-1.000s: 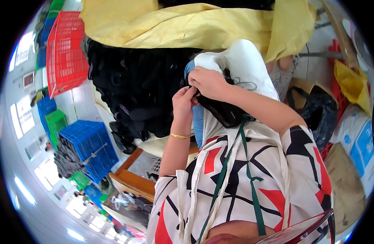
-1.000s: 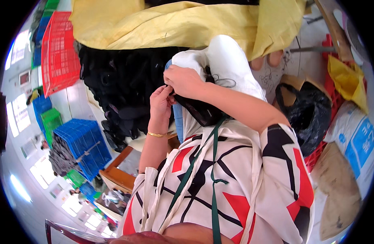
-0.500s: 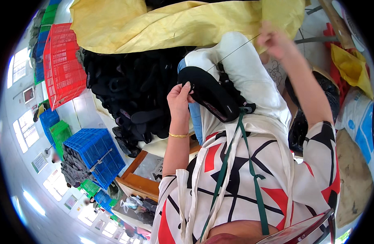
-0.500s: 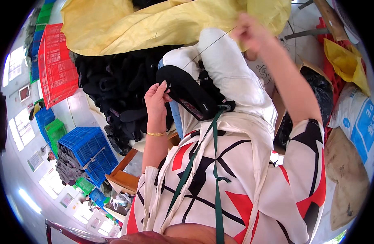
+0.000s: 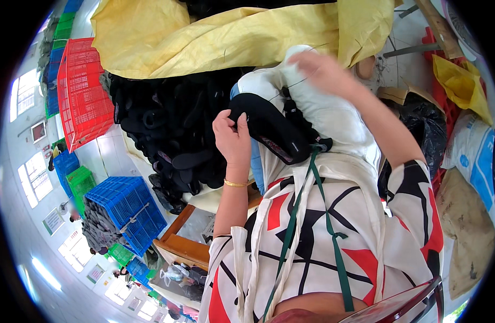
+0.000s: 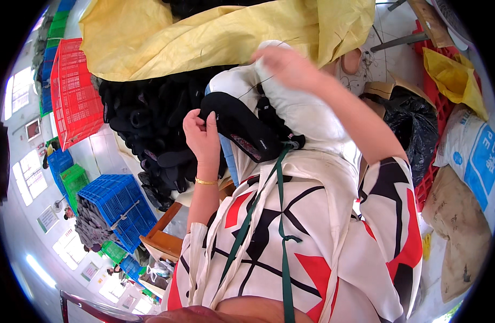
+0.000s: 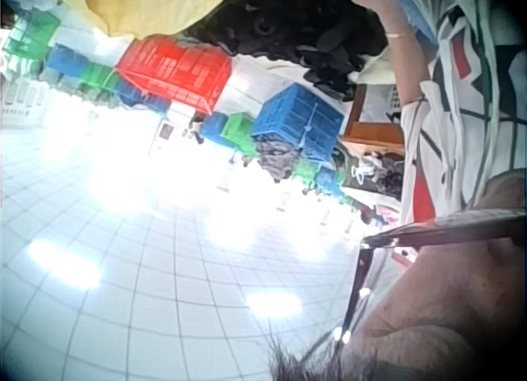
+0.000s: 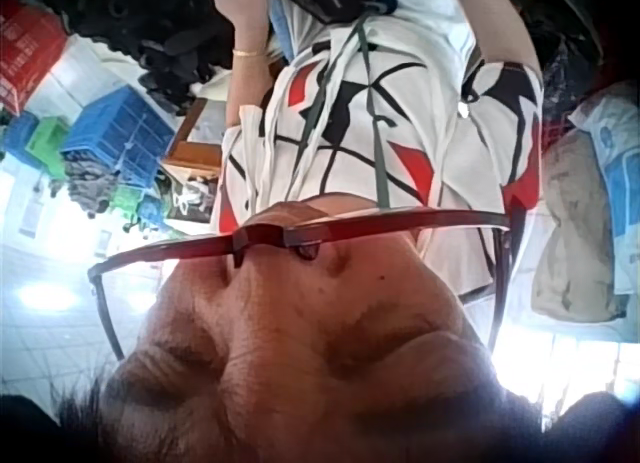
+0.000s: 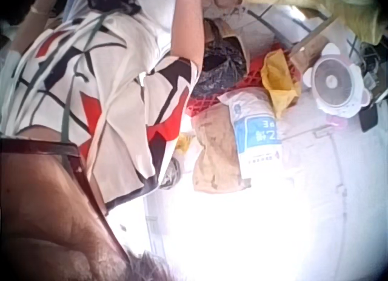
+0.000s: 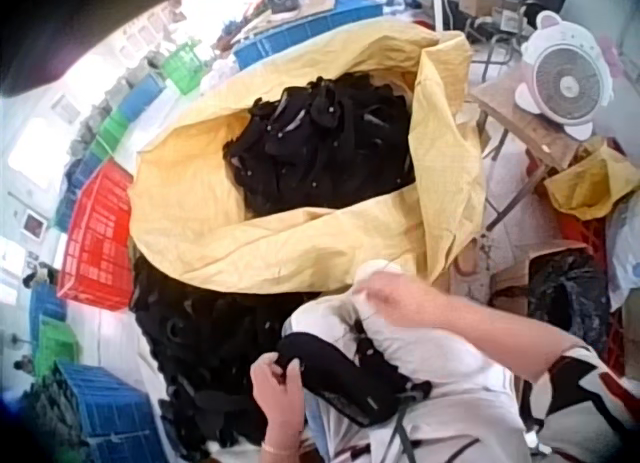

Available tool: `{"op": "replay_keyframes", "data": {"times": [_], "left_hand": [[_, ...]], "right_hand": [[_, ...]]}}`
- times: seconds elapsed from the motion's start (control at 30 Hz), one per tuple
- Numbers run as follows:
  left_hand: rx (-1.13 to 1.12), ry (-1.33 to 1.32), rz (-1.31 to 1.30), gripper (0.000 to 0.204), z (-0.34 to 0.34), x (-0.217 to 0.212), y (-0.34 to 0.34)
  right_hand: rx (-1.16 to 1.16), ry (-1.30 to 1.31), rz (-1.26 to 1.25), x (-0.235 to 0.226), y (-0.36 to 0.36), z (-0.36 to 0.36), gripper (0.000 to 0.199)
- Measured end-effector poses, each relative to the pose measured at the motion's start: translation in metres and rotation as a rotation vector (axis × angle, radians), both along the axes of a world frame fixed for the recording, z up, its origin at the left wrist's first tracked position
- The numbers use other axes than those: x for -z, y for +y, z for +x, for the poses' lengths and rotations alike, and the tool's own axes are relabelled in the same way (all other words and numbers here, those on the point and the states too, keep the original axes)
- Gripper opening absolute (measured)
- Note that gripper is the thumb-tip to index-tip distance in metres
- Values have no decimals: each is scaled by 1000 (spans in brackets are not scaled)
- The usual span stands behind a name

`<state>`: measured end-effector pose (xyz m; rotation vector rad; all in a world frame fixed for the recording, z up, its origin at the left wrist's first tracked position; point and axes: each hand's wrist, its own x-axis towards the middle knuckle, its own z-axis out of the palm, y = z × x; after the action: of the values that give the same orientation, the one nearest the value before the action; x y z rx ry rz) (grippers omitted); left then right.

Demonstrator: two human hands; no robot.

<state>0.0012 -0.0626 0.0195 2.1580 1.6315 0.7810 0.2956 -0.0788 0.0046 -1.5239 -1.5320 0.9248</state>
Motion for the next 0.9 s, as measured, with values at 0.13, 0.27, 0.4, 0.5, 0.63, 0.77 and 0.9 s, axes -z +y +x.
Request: {"op": "replay_keyframes", "data": {"times": [0.13, 0.27, 0.4, 0.5, 0.63, 0.77, 0.9], "left_hand": [[153, 266, 120, 19, 2, -3, -6], [171, 291, 124, 25, 3, -9, -10], [132, 216, -23, 36, 6, -6, -12], [104, 201, -86, 40, 9, -5, -9], [148, 204, -76, 37, -2, 10, -6], [252, 198, 38, 35, -11, 10, 5], [449, 206, 122, 39, -11, -4, 20]], "right_hand": [[-402, -521, 183, 12, 7, -57, 18], [-322, -738, 81, 12, 28, -69, 13], [123, -52, 190, 11, 45, -93, 15], [153, 933, -111, 10, 50, -130, 21], [235, 1377, -538, -21, 49, -145, 28], [145, 1339, -393, -49, 35, -140, 30], [236, 1379, -284, -58, 19, -128, 29]]}}
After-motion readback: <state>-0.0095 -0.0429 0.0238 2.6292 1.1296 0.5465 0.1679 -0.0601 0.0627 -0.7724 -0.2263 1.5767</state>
